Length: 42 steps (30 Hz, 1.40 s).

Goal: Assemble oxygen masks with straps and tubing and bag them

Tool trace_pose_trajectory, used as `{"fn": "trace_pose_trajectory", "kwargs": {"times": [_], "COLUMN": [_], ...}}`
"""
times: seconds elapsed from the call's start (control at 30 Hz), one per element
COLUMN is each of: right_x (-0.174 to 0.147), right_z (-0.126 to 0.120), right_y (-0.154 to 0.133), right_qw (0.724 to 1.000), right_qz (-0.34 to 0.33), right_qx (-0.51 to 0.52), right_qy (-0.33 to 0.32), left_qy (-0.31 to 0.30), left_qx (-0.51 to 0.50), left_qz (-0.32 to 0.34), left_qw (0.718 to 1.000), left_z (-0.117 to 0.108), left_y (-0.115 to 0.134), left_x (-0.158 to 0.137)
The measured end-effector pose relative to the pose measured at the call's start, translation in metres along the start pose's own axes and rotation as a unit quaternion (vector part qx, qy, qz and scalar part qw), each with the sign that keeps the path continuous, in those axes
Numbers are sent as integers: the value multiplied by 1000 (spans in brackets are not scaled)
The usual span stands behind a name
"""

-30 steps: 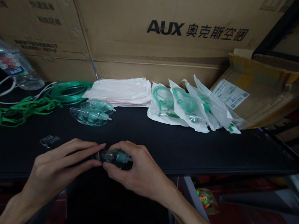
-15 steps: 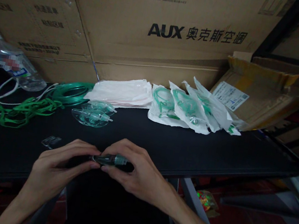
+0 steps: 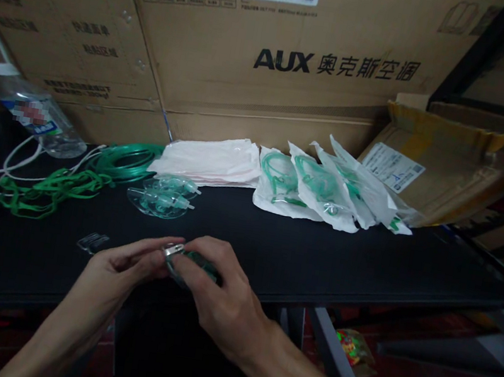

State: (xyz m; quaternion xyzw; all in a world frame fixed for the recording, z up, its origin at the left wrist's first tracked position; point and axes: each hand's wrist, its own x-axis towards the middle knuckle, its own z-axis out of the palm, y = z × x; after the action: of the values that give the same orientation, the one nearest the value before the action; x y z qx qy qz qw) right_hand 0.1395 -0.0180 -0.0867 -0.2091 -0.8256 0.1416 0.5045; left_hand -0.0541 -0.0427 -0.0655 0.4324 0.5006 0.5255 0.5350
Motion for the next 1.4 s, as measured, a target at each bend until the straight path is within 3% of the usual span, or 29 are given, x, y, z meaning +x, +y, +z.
{"fn": "trace_pose_trajectory", "kwargs": {"times": [0.1, 0.23, 0.3, 0.47, 0.6, 0.77, 0.93, 1.1, 1.23, 1.4], "right_x": [0, 4, 5, 4, 7, 18, 26, 25, 24, 22], "right_z": [1, -3, -4, 2, 6, 1, -4, 1, 3, 2], "right_y": [1, -5, -11, -19, -20, -26, -29, -30, -31, -29], "right_qw": [998, 999, 1000, 990, 958, 908, 875, 876, 894, 892], "right_qz": [-39, -36, -6, 121, 226, 306, 363, 368, 349, 343], "right_qx": [-40, -12, 6, 43, 160, 281, 312, 294, 260, 276], "right_qy": [3, -33, -28, 63, 74, 51, 66, 101, 106, 103], "left_qy": [5, 32, 35, 51, 37, 21, 23, 30, 38, 71], "left_qx": [-32, -42, -45, -39, -58, -63, -56, -38, -25, 4], "left_qz": [-58, -51, -30, 15, 29, 29, 38, 36, 41, 63], "left_qw": [998, 997, 998, 998, 997, 997, 997, 998, 998, 995], "left_z": [5, 8, 7, 7, 9, 5, -1, 1, 6, 8], "left_y": [6, 5, 1, -7, -6, -8, -14, -15, -11, -10], "left_x": [-4, -5, -4, -2, -2, -3, -2, 0, 0, -2]}}
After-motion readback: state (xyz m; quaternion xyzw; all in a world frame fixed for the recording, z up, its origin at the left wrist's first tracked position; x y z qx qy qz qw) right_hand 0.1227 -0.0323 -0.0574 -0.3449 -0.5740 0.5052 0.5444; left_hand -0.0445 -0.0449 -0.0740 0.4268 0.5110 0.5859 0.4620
